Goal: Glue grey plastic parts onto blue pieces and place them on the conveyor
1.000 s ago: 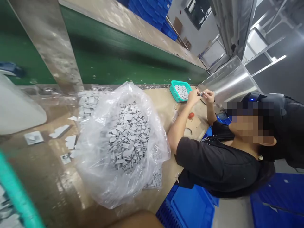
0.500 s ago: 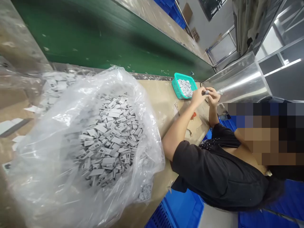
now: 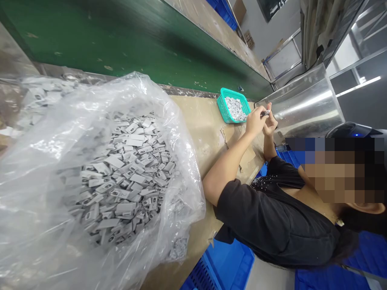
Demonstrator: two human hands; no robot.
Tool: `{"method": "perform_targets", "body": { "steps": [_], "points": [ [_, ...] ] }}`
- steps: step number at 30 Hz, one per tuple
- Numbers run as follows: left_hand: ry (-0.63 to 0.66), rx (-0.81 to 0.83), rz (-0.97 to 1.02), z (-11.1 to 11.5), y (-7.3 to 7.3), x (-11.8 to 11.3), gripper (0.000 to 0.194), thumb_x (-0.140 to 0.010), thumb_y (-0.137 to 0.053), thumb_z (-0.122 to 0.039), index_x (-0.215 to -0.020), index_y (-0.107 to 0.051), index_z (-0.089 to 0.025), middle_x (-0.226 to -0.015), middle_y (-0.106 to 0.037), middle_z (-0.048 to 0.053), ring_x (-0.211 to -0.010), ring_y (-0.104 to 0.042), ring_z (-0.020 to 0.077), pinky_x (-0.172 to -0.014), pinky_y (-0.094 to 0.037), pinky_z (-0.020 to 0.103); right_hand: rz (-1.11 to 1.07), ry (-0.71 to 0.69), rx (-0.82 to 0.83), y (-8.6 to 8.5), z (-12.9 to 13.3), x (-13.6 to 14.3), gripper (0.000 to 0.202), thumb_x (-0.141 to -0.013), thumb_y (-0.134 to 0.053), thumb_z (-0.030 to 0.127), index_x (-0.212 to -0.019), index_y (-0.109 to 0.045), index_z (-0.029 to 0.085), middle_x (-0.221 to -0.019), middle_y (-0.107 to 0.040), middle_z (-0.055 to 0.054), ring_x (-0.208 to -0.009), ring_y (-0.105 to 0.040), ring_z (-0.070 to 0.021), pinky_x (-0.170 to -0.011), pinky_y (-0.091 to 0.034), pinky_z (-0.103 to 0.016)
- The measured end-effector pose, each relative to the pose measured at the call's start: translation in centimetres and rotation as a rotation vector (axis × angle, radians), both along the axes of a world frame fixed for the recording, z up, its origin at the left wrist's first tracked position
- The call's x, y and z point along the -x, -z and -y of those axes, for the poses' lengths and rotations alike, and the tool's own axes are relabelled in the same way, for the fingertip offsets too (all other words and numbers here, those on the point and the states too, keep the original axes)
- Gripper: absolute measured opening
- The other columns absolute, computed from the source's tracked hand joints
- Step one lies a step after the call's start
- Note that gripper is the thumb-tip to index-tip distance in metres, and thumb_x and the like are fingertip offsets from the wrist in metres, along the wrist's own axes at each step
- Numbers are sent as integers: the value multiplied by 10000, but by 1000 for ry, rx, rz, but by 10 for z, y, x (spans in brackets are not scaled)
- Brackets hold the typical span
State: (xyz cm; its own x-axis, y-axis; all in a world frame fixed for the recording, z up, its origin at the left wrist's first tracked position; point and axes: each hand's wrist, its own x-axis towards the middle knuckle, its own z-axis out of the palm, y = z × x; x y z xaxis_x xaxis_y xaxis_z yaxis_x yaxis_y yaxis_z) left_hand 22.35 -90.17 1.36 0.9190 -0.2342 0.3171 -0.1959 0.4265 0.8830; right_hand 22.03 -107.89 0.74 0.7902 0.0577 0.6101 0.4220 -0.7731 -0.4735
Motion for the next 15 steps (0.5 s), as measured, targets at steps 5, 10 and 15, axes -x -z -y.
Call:
{"method": "perform_targets", "body": {
  "steps": [5, 10, 15],
  "points": [
    [54, -4, -228, -11, -10, -8, 110, -964, -493, -103, -1052, -514, -167, -1159, -640, 106, -1073, -582, 168, -945, -420, 258, -41, 90, -1, -11, -19, 1, 365, -920, -658, 404, -1198, -626, 170, -1428, -543, -107, -1318, -522, -225, -1087, -459, -435],
    [-68, -37, -392, -40, -9, -41, 316, -1042, -294, -134, -1353, -301, -83, -1449, -437, 211, -1312, -419, 175, -1057, -312, 287, -83, 206, 27, -28, -31, -15, 302, -964, -562, 411, -996, -656, 126, -1081, -685, -51, -969, -663, -103, -919, -539, -269],
    [-127, -166, -291, -65, 2, -65, 388, -1024, -368, -126, -1386, -275, -21, -1457, -422, 251, -1314, -422, 192, -1102, -284, 312, -121, 220, 72, -22, -81, -11, 272, -1014, -497, 343, -947, -646, 126, -841, -653, -3, -692, -616, -71, -710, -554, -238]
  ]
}}
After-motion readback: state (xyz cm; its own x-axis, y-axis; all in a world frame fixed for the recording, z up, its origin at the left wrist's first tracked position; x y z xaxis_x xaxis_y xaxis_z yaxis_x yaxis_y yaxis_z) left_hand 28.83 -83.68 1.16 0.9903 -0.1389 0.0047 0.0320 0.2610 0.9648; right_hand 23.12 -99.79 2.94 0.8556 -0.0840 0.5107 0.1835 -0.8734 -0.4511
